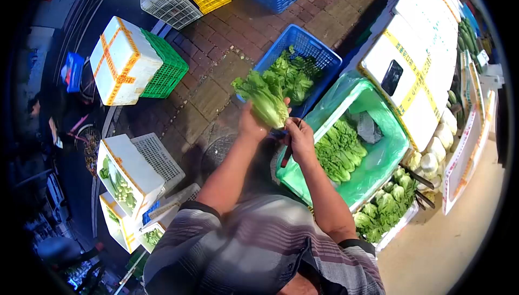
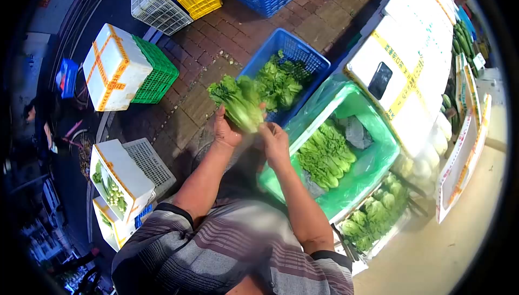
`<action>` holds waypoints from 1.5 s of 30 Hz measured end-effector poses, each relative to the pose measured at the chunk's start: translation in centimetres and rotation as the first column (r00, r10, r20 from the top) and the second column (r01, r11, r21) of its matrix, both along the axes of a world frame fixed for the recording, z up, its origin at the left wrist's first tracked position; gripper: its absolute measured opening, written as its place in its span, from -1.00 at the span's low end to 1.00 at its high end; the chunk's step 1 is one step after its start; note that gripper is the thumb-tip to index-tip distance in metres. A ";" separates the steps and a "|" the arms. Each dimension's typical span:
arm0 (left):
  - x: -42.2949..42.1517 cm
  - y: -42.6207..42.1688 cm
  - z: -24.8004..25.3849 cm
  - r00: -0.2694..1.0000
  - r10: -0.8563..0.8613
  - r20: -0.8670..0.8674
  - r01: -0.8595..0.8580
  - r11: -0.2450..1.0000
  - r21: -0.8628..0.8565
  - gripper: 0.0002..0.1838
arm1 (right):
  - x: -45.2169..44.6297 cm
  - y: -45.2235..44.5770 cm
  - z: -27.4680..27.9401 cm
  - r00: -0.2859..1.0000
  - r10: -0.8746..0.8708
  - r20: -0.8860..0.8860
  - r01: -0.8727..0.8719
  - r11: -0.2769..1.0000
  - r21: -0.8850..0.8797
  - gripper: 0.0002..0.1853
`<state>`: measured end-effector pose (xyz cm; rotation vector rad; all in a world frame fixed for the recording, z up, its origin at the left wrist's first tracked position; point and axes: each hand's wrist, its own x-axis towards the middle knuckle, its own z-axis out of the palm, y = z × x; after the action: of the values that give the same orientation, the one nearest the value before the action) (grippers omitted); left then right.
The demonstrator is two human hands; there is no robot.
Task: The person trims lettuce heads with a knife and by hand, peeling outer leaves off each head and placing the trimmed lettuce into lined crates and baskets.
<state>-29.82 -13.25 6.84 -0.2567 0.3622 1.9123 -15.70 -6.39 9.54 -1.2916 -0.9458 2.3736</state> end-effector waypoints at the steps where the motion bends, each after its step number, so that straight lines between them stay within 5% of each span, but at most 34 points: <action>1: -0.2 0.0 0.1 0.999 -0.027 -0.032 0.028 0.999 0.045 -0.12 | -0.3 -0.1 0.3 0.999 -0.046 -0.021 0.046 0.999 -0.030 -0.80; 6: -1.4 0.5 4.3 0.946 -0.157 -0.283 0.206 0.967 0.150 -0.02 | 0.0 0.0 0.1 0.997 -0.039 -0.071 0.048 0.990 0.132 -0.84; 10: -0.7 0.0 2.7 0.936 -0.058 -0.346 0.037 0.997 -0.065 0.06 | 0.1 0.4 1.1 1.000 -0.001 0.002 0.000 0.938 0.348 -0.88; 14: 0.1 0.3 -0.7 0.982 -0.045 -0.183 0.007 0.979 -0.202 -0.10 | 1.1 -0.2 -1.0 0.998 -0.013 0.056 -0.017 0.867 0.498 -0.84; 16: 0.6 0.5 -2.0 0.992 -0.055 -0.113 0.043 0.994 -0.102 -0.15 | 1.4 -0.6 -1.8 0.996 -0.072 0.045 0.039 0.855 0.518 -0.82; 23: 2.5 0.5 -4.5 0.998 0.025 -0.055 -0.033 0.989 -0.146 -0.21 | 1.7 -1.0 -2.4 0.935 -0.351 -0.038 0.353 0.921 0.163 -0.82; 34: 1.8 0.8 -3.3 0.998 0.067 0.010 -0.064 0.980 -0.189 -0.14 | 0.9 -0.5 -2.0 0.850 -0.519 -0.092 0.502 0.851 -0.155 -0.85; 39: 1.0 0.9 -2.5 0.995 0.086 -0.048 -0.091 0.990 -0.109 -0.17 | 1.7 0.7 -3.3 0.979 -0.199 0.050 0.193 0.975 0.109 -0.71; 45: 1.1 1.0 -3.0 0.996 0.024 -0.087 -0.031 0.996 -0.086 -0.27 | 2.1 -0.6 -1.8 0.985 -0.059 0.161 -0.049 0.803 0.594 -0.80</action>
<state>-28.76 -12.29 3.86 -0.2380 0.5027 1.9413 -13.65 -7.04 7.73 -1.2288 -1.5774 1.7323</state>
